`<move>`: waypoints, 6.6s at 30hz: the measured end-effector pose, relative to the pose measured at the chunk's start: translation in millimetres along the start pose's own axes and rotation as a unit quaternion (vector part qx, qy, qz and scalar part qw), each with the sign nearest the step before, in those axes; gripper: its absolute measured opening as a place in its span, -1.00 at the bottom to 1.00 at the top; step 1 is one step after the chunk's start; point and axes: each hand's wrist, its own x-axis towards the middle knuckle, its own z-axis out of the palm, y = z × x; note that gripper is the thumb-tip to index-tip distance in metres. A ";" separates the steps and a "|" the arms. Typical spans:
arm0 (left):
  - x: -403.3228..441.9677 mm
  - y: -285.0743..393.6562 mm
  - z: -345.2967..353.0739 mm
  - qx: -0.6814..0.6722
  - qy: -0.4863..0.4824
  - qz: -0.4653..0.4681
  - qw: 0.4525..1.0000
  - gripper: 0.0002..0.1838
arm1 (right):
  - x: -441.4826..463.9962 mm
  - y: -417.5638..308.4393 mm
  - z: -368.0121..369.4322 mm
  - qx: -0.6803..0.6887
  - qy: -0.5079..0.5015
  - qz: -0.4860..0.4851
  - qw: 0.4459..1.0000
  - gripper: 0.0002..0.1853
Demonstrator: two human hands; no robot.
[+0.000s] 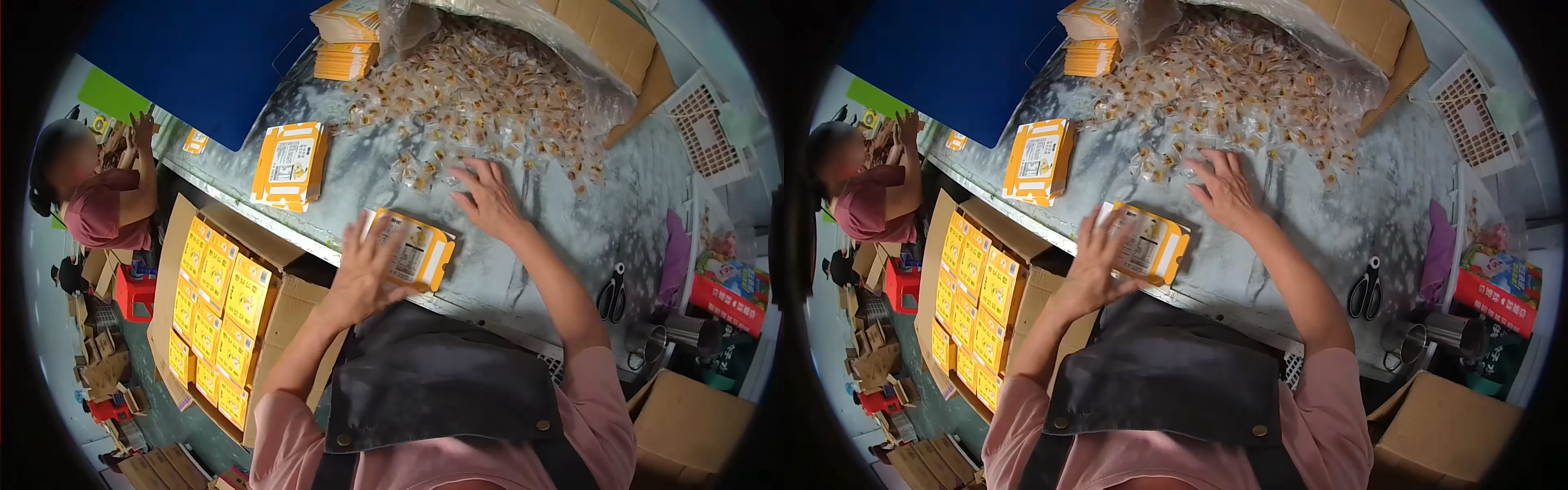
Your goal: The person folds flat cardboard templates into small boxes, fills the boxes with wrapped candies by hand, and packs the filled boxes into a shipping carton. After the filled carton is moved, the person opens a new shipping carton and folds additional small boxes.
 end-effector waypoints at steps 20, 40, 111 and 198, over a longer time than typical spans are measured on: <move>-10.0 -3.3 -16.5 -0.011 -0.019 -0.059 0.998 0.29 | 40.6 -1.0 26.4 -0.026 -0.033 -0.068 0.997 -0.67; -1.5 -53.2 -19.4 0.015 0.032 -0.097 0.995 0.33 | -3.1 -26.9 14.9 -0.042 -0.210 -0.080 0.974 -0.23; 73.3 59.7 38.8 -0.355 0.103 -0.092 0.925 0.02 | -68.0 -65.9 -50.5 0.445 0.189 0.122 0.867 -0.29; -48.7 -16.7 -63.3 0.001 0.166 0.104 0.981 0.15 | 4.5 -154.2 17.4 0.742 -0.380 0.402 0.378 -0.29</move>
